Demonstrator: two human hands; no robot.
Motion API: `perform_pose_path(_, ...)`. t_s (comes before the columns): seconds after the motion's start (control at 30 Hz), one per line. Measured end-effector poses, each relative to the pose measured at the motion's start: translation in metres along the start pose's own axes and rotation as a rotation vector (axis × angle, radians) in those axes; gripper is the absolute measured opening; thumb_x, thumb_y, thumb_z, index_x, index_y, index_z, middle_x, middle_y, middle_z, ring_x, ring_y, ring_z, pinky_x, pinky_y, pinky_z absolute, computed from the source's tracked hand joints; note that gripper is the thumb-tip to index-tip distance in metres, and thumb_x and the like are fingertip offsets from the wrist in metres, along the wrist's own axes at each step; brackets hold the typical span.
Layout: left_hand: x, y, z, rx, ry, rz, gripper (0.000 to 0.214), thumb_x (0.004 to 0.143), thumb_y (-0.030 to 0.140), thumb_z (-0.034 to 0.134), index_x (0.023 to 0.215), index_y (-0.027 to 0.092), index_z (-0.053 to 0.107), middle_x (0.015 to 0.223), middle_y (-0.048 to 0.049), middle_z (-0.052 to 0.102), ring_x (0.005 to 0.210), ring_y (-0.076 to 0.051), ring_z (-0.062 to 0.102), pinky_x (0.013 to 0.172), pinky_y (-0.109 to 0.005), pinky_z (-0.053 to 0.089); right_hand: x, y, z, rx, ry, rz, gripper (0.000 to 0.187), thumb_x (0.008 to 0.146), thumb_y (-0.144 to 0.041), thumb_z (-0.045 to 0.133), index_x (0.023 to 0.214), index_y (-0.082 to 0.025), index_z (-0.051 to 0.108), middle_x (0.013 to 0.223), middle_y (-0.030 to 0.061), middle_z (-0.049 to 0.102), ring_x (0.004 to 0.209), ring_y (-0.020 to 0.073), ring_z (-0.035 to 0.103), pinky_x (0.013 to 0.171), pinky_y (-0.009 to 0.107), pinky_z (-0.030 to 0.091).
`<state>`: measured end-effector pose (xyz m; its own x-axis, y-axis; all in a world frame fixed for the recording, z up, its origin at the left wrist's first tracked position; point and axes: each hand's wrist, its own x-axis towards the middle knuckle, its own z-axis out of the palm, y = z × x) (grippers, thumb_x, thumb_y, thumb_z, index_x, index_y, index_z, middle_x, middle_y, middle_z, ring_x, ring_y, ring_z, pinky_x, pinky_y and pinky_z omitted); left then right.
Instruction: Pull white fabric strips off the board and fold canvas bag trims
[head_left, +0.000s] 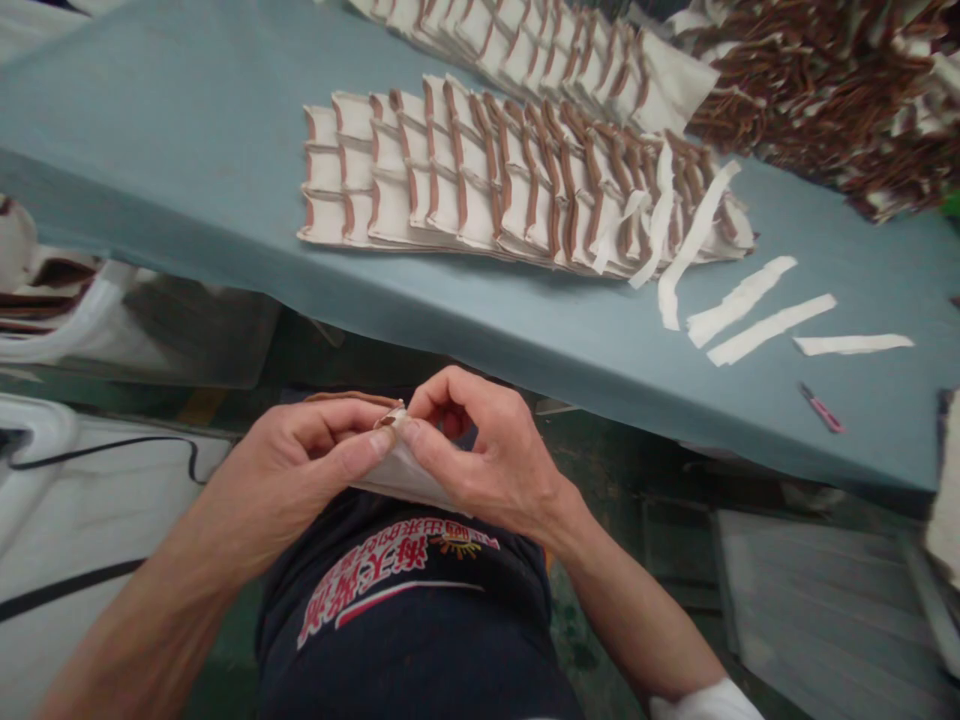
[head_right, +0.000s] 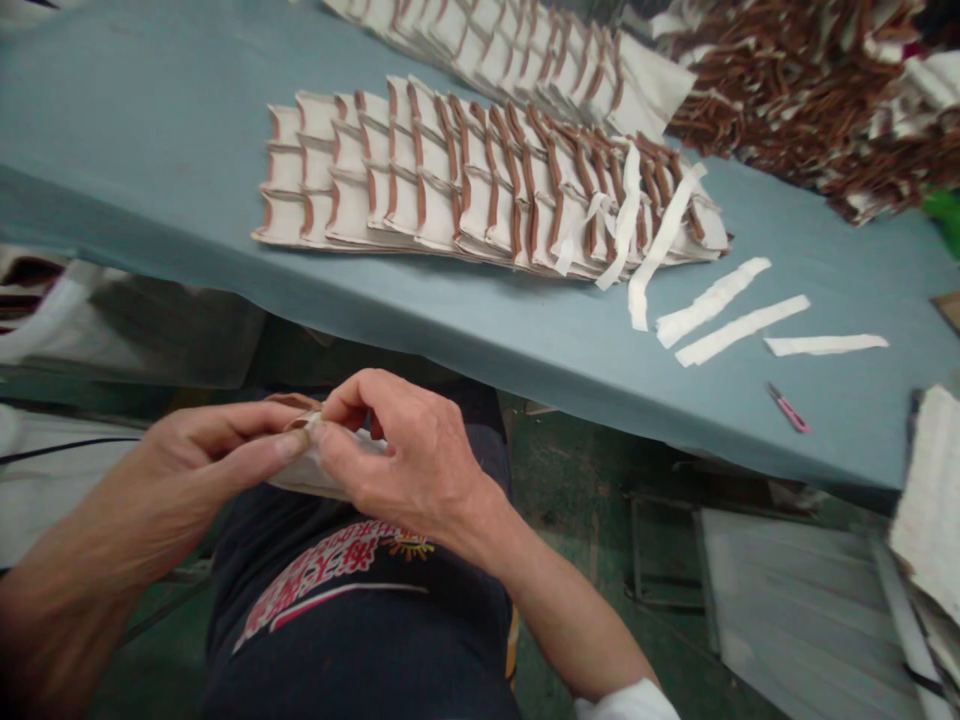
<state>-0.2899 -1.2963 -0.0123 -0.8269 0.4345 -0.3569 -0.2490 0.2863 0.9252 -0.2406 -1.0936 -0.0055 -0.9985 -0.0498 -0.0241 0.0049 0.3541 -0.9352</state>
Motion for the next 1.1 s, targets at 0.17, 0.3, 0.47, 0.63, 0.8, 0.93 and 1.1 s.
perform_pose_path(0.17, 0.000, -0.006, -0.001, 0.042, -0.023, 0.035, 0.021, 0.083, 0.047, 0.086, 0.080, 0.026, 0.091, 0.100, -0.0048, 0.089, 0.083, -0.025, 0.080, 0.068, -0.023, 0.063, 0.004, 0.004, 0.000, 0.128, -0.099, 0.193, 0.013, 0.092, -0.032, 0.071, 0.087, -0.021, 0.066, 0.077, -0.0043, 0.064, 0.068, 0.0120, 0.052, 0.064, 0.027, 0.040)
perform_pose_path(0.3, 0.002, -0.005, 0.000, 0.050, -0.041, 0.054, 0.022, 0.084, 0.046, 0.085, 0.076, 0.026, 0.090, 0.091, -0.0044, 0.085, 0.080, -0.024, 0.078, 0.067, -0.024, 0.063, 0.007, 0.009, -0.002, 0.257, -0.169, 0.279, 0.018, 0.087, -0.037, 0.071, 0.085, -0.021, 0.063, 0.075, -0.0051, 0.060, 0.066, 0.0112, 0.049, 0.059, 0.025, 0.036)
perform_pose_path(0.47, 0.001, -0.009, -0.007, 0.024, -0.087, 0.054, 0.018, 0.082, 0.046, 0.087, 0.080, 0.028, 0.092, 0.105, -0.0036, 0.089, 0.089, -0.024, 0.081, 0.072, -0.023, 0.063, 0.009, 0.009, -0.002, 0.374, -0.216, 0.311, 0.026, 0.083, -0.043, 0.074, 0.084, -0.021, 0.060, 0.073, -0.0057, 0.056, 0.065, 0.0103, 0.046, 0.059, 0.024, 0.037)
perform_pose_path(0.63, 0.002, -0.016, -0.012, -0.116, -0.147, 0.001, 0.023, 0.094, 0.039, 0.075, 0.098, 0.028, 0.095, 0.106, -0.0001, 0.091, 0.104, -0.024, 0.081, 0.087, -0.025, 0.061, 0.012, 0.006, -0.002, 0.400, -0.230, 0.290, 0.024, 0.083, -0.039, 0.076, 0.084, -0.021, 0.060, 0.072, -0.0061, 0.056, 0.063, 0.0099, 0.044, 0.058, 0.023, 0.037)
perform_pose_path(0.8, 0.005, -0.007, -0.009, -0.186, -0.160, -0.049, 0.028, 0.084, 0.030, 0.067, 0.087, 0.023, 0.094, 0.087, 0.0018, 0.089, 0.089, -0.021, 0.077, 0.079, -0.026, 0.057, 0.016, 0.005, -0.006, 0.389, -0.284, 0.301, 0.018, 0.082, -0.035, 0.071, 0.083, -0.020, 0.061, 0.072, -0.0059, 0.056, 0.063, 0.0098, 0.045, 0.057, 0.023, 0.036)
perform_pose_path(0.93, 0.006, -0.003, -0.008, -0.164, -0.132, -0.049, 0.026, 0.084, 0.030, 0.068, 0.077, 0.022, 0.091, 0.088, 0.0019, 0.089, 0.084, -0.017, 0.073, 0.075, -0.023, 0.054, 0.021, 0.005, -0.010, 0.362, -0.336, 0.304, 0.017, 0.083, -0.035, 0.069, 0.083, -0.019, 0.063, 0.072, -0.0065, 0.055, 0.063, 0.0089, 0.042, 0.055, 0.023, 0.032)
perform_pose_path(1.1, 0.010, -0.015, -0.011, -0.203, -0.153, -0.029, 0.020, 0.082, 0.033, 0.076, 0.082, 0.020, 0.092, 0.089, -0.0037, 0.089, 0.084, -0.020, 0.073, 0.074, -0.025, 0.055, 0.027, 0.006, -0.014, 0.398, -0.381, 0.282, 0.017, 0.081, -0.034, 0.071, 0.080, -0.019, 0.063, 0.069, -0.0071, 0.053, 0.062, 0.0087, 0.041, 0.056, 0.022, 0.032)
